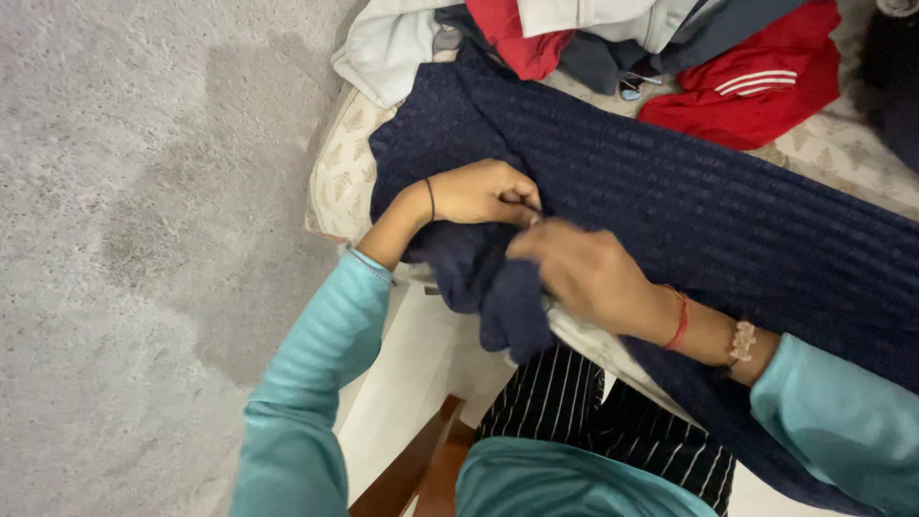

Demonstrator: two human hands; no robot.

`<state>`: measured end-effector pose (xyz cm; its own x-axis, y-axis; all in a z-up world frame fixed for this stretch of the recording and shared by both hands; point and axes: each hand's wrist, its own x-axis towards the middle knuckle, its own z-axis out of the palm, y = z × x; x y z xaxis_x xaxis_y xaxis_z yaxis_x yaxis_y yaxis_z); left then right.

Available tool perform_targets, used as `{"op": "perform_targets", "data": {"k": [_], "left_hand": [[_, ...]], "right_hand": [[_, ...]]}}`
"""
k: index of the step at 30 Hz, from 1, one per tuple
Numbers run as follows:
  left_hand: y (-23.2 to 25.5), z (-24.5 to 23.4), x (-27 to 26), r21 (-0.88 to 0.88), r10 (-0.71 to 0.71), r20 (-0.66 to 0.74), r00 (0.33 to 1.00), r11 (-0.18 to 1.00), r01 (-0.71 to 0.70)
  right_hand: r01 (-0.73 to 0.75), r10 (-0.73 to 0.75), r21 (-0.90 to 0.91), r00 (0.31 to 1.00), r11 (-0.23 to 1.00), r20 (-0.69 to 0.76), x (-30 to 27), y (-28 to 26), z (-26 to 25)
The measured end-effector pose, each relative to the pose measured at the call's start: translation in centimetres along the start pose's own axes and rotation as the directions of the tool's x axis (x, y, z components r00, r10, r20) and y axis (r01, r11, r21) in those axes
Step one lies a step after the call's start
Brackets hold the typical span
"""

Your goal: The person folds a dark blue garment on a bed by smoothing the fabric, folding the edges inward, and then folding it into a compact rectangular shape.

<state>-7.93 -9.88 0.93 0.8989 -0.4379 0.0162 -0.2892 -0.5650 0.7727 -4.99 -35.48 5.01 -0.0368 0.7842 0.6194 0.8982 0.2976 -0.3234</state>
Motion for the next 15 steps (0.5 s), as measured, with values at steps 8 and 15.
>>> {"op": "perform_targets", "data": {"k": [8,15], "left_hand": [[3.7,-0.9,-1.9,-0.145,-0.149,-0.225,0.963,0.982,0.118],[2.2,-0.2,-0.8,-0.187,-0.226,-0.381,0.897,0.968,0.165]], "right_hand": [[-0.344,0.816,0.894,0.577,0.286,-0.039,2.0,4.9,0.6],[-0.571,0.876,0.789,0.474,0.228,0.089,-0.6,1.7,-0.4]]}}
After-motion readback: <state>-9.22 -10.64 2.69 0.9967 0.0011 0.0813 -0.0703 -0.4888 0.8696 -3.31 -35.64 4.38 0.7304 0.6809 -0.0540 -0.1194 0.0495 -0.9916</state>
